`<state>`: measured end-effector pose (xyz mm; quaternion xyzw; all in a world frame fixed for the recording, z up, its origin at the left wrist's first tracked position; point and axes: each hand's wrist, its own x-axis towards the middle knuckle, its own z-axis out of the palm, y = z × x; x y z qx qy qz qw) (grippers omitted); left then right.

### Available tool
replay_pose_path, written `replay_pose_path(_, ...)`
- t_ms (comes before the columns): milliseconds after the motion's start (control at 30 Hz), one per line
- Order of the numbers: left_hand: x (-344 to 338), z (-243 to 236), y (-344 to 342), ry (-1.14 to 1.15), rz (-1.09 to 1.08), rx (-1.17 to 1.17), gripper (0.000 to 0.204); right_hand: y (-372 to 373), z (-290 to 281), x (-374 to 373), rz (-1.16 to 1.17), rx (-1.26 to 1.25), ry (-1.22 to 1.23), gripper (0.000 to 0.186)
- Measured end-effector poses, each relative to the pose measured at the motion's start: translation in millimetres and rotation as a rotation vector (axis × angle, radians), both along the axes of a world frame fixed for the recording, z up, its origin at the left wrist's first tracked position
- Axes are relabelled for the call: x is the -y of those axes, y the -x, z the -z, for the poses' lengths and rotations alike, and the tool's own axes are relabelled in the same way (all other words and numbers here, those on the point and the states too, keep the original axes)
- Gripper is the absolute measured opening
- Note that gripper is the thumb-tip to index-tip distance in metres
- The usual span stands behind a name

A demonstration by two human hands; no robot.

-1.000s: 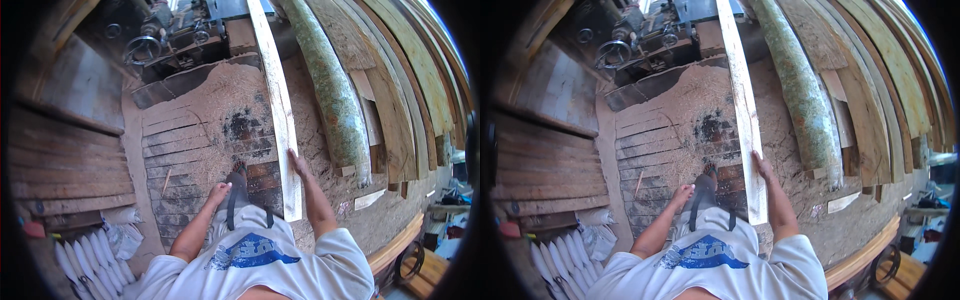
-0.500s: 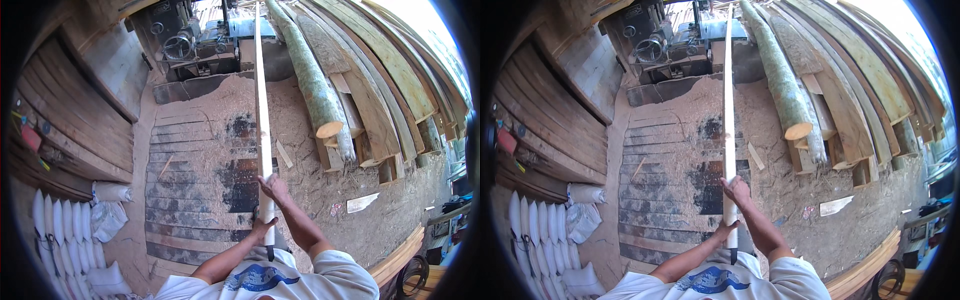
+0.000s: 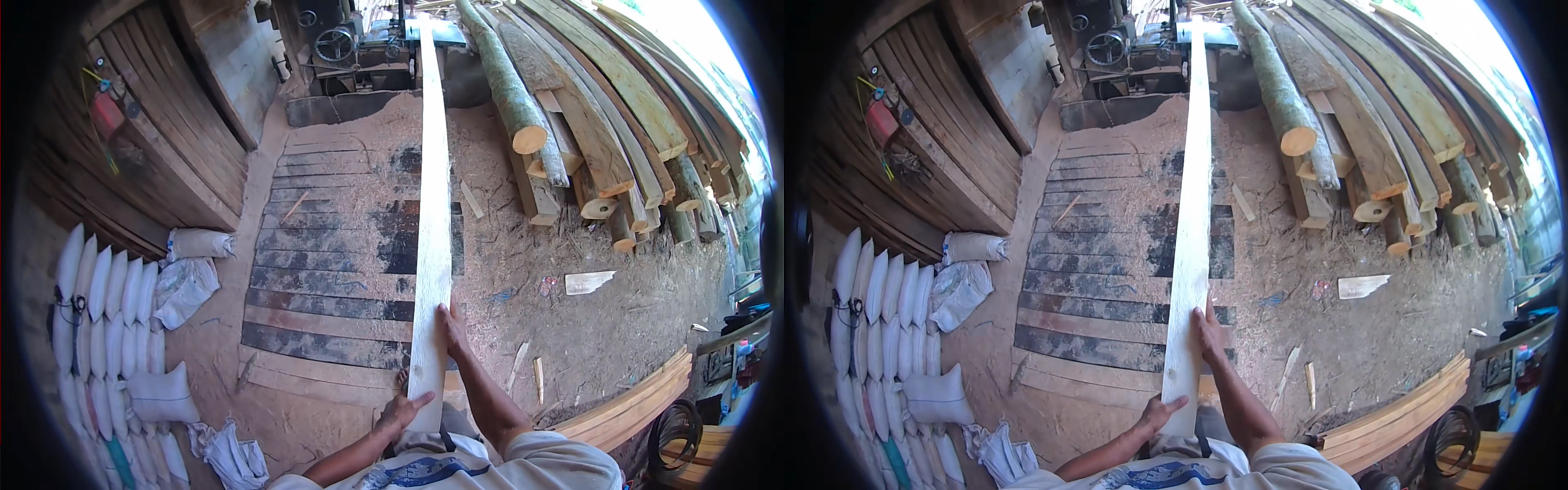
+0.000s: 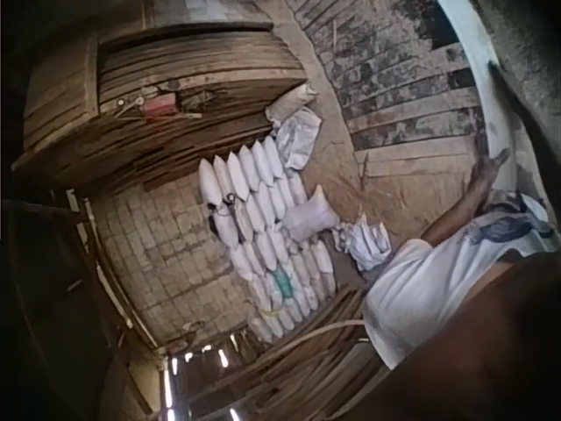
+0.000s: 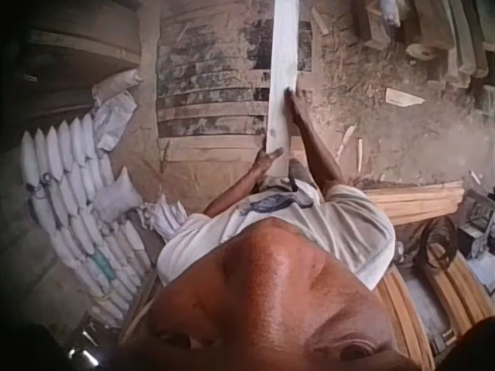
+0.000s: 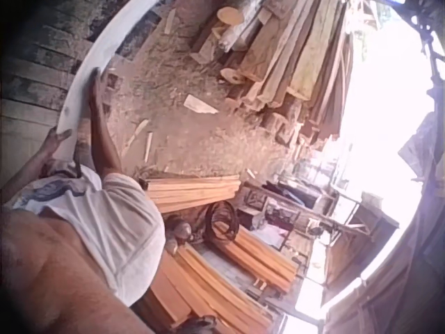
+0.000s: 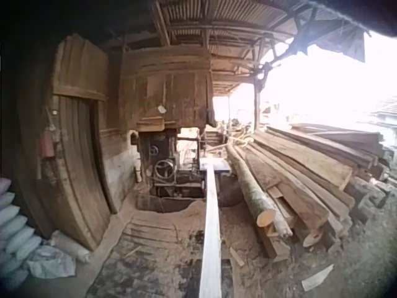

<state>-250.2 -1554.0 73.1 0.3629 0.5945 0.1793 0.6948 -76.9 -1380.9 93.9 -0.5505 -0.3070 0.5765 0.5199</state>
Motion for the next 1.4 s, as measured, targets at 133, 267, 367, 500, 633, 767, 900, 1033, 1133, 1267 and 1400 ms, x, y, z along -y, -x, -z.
replay_pose_path(133, 108, -43, 4, 0.019, -0.116, 0.115, 0.052, -4, 17, 86, 0.013, 0.068, 0.018, 0.073)
replay_pose_path(267, 207, -46, 34, 0.025, -0.096, 0.143, 0.054, 24, -1, 147, -0.018, 0.045, -0.053, 0.073)
replay_pose_path(367, 276, -59, 57, 0.124, -0.155, 0.327, 0.051, 43, 7, 222, 0.021, -0.011, -0.093, 0.069)
replay_pose_path(500, 396, -75, 85, 0.116, -0.222, 0.043, 0.043, 79, 30, 333, 0.012, -0.058, -0.124, 0.068)
replay_pose_path(633, 495, -69, 99, 0.008, -0.251, -0.032, 0.047, 99, 13, 425, -0.035, -0.1, -0.07, 0.069)
replay_pose_path(767, 526, -57, 103, 0.033, -0.222, -0.002, 0.052, 102, 22, 458, -0.014, -0.054, -0.06, 0.067)
replay_pose_path(900, 509, -49, 113, 0.035, -0.224, -0.019, 0.05, 108, 10, 435, -0.041, -0.1, 0.017, 0.066)
replay_pose_path(1033, 449, -72, 105, 0.073, -0.266, -0.019, 0.052, 103, 20, 383, -0.058, -0.113, 0.043, 0.066)
replay_pose_path(1133, 409, -57, 103, -0.007, -0.293, 0.054, 0.054, 101, 21, 336, -0.007, -0.065, -0.003, 0.067)
replay_pose_path(1267, 338, -48, 101, 0.001, -0.239, 0.016, 0.056, 94, 19, 263, -0.005, -0.068, -0.013, 0.068)
replay_pose_path(1400, 264, -48, 96, 0.014, -0.169, -0.101, 0.059, 81, 15, 185, -0.063, -0.127, 0.029, 0.068)
